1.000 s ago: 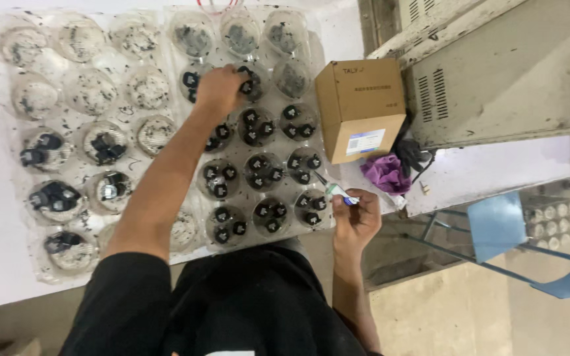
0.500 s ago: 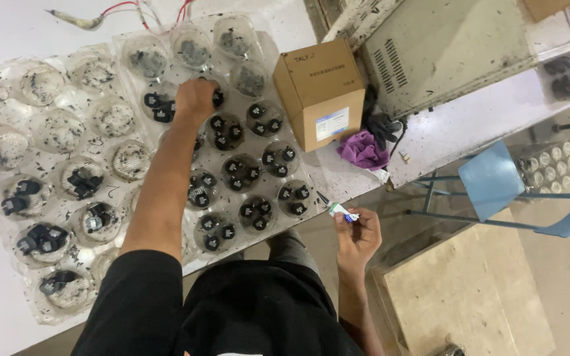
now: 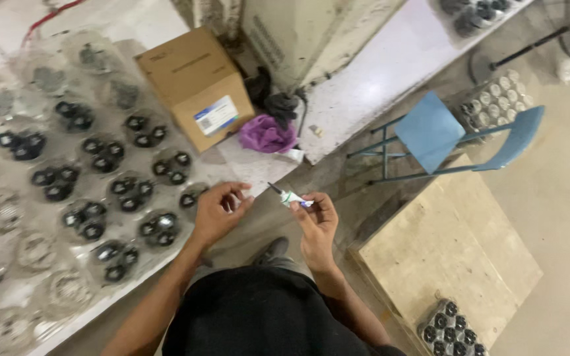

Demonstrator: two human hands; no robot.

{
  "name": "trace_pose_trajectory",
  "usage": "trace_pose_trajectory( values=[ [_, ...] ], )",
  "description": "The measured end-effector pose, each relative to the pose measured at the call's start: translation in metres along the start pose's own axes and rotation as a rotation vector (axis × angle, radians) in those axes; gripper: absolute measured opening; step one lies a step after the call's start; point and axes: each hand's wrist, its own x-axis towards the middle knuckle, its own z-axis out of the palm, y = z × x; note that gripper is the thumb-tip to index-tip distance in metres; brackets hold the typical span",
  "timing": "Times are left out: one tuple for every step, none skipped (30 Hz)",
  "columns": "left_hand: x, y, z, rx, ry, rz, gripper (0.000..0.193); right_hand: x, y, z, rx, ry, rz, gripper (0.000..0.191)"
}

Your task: The person picks black plastic socket-like components one at a time from a tray, squeezes adhesive from a small tube onto each part, and places the treated part back into the tray, repeating this across many parts. At one point they move a filled tray aside and continue with another tray of parts.

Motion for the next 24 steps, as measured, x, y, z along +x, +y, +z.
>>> trace_pose_trajectory(
  values=[
    [-0.002,0.004,0.029,-0.039,-0.065,-0.038,0.019,0.002,-0.006,-0.017,0.032,-0.003,0.026,0.017],
    [-0.004,0.007,0.055,-0.107,-0.11,-0.01,0.021,0.006,-0.012,-0.035,0.063,-0.007,0.049,0.018],
    [-0.005,0.008,0.08,-0.174,-0.158,0.019,0.023,0.012,-0.018,-0.053,0.067,0.003,0.057,0.017],
    [-0.004,0.009,0.106,-0.241,-0.209,0.041,0.024,0.017,-0.024,-0.072,0.07,0.016,0.069,0.016],
    [-0.003,0.008,0.132,-0.269,-0.225,0.038,0.024,0.02,-0.03,-0.09,0.071,0.033,0.09,0.016],
    [-0.003,0.005,0.158,-0.298,-0.24,0.029,0.024,0.023,-0.035,-0.108,0.058,0.039,0.091,0.015],
    [-0.001,0.003,0.182,-0.324,-0.251,0.018,0.023,0.026,-0.039,-0.124,0.047,0.044,0.094,0.015],
    [0.001,0.001,0.206,-0.355,-0.233,0.027,0.022,0.03,-0.044,-0.137,0.038,0.047,0.099,0.014],
    [0.003,0.0,0.227,-0.383,-0.211,0.034,0.02,0.035,-0.048,-0.149,0.054,0.035,0.097,0.014],
    [0.005,-0.001,0.244,-0.408,-0.186,0.04,0.019,0.04,-0.051,-0.158,0.073,0.019,0.095,0.014],
    [0.006,-0.003,0.258,-0.417,-0.184,-0.007,0.017,0.045,-0.054,-0.166,0.096,0.001,0.095,0.013],
    [0.007,-0.005,0.27,-0.423,-0.179,-0.052,0.016,0.05,-0.057,-0.173,0.071,0.004,0.082,0.014],
    [0.01,-0.007,0.279,-0.429,-0.171,-0.094,0.014,0.056,-0.059,-0.179,0.047,0.005,0.067,0.015],
    [0.014,-0.009,0.286,-0.463,-0.179,-0.112,0.014,0.064,-0.06,-0.185,0.022,0.006,0.05,0.015],
    [0.019,-0.011,0.29,-0.498,-0.188,-0.129,0.013,0.072,-0.06,-0.19,0.017,-0.012,0.041,0.014],
    [0.025,-0.014,0.294,-0.534,-0.195,-0.147,0.013,0.082,-0.057,-0.195,0.012,-0.031,0.033,0.013],
    [0.034,-0.016,0.297,-0.582,-0.225,-0.171,0.011,0.091,-0.055,-0.2,0.006,-0.048,0.024,0.012],
    [0.044,-0.019,0.3,-0.63,-0.256,-0.196,0.009,0.101,-0.051,-0.204,0.017,-0.061,0.024,0.013],
    [0.054,-0.022,0.304,-0.68,-0.29,-0.224,0.008,0.11,-0.048,-0.209,0.026,-0.072,0.025,0.013],
    [0.066,-0.023,0.31,-0.678,-0.291,-0.213,0.007,0.121,-0.045,-0.216,0.033,-0.082,0.025,0.013],
    [0.078,-0.023,0.317,-0.677,-0.293,-0.202,0.007,0.132,-0.043,-0.225,0.007,-0.07,0.056,0.014],
    [0.091,-0.022,0.324,-0.677,-0.294,-0.192,0.006,0.143,-0.041,-0.233,-0.019,-0.057,0.087,0.014],
    [0.105,-0.018,0.33,-0.643,-0.274,-0.181,0.007,0.157,-0.038,-0.241,-0.044,-0.047,0.116,0.015],
    [0.123,-0.013,0.335,-0.61,-0.253,-0.165,0.007,0.173,-0.036,-0.249,-0.085,-0.041,0.078,0.017]
  ],
)
